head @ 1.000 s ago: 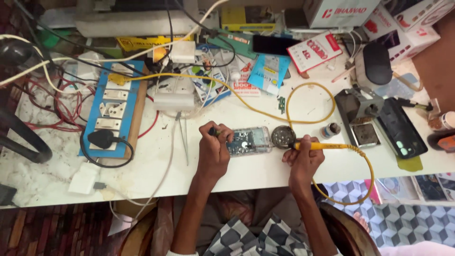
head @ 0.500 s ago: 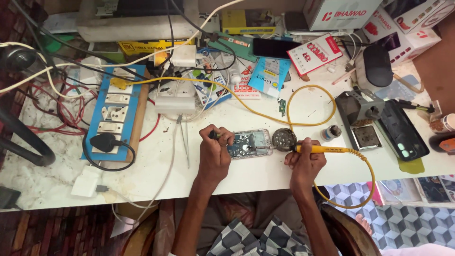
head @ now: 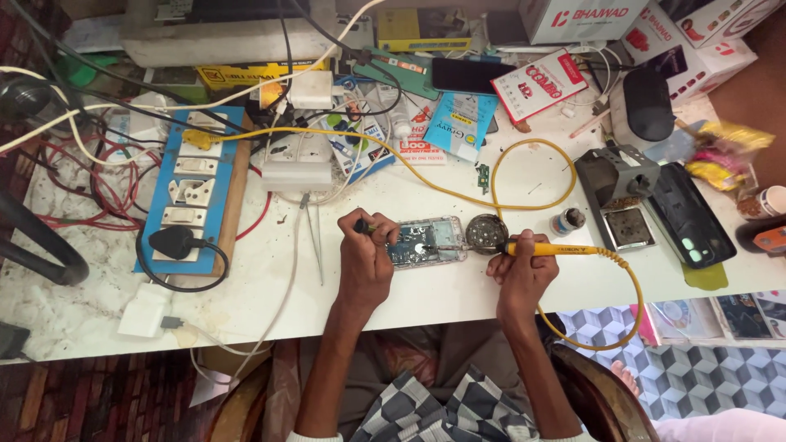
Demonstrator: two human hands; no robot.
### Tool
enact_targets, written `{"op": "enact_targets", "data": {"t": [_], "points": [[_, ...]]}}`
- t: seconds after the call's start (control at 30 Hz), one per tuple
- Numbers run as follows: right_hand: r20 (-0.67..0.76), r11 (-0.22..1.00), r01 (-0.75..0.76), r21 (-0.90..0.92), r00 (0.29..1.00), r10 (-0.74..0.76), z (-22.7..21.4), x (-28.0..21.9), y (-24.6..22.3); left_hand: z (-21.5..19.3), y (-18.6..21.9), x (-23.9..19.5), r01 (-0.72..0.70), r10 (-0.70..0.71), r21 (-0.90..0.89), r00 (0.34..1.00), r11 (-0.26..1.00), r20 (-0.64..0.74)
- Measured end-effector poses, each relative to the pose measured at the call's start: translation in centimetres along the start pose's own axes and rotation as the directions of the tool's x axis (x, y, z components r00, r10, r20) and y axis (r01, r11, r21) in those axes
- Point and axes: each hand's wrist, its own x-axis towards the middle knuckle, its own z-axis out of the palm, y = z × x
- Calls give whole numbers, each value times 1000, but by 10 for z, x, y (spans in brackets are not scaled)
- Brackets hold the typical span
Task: The person uses a soldering iron and a small tool to work on a circuit board placed on a cluttered workbench. They repeatedly apply the soldering iron to specific points on the board while holding the tool in the other hand.
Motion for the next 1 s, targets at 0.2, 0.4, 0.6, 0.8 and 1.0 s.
{"op": "enact_targets", "data": {"t": [0.2, 0.4, 0.6, 0.8, 1.0], "points": [[28, 1000, -6, 8, 1000, 6, 2, -3, 1, -1, 0, 0, -2, 2, 7, 1000, 1000, -1], [-54, 1000, -9, 14, 998, 10, -2, -2, 1, 0, 2, 0, 12, -12, 18, 1000, 1000, -4], [-117, 997, 55, 57, 992, -48, -4, -2, 5, -1, 4, 1, 5, -5, 23, 1000, 1000, -9], [-79, 999, 39, 33, 996, -37, -4, 0, 5, 0, 5, 2, -8, 8, -46, 1000, 999, -10], [-76, 999, 43, -25, 996, -45, -2, -2, 1, -1, 4, 2, -4, 4, 14, 1000, 1000, -6]]}}
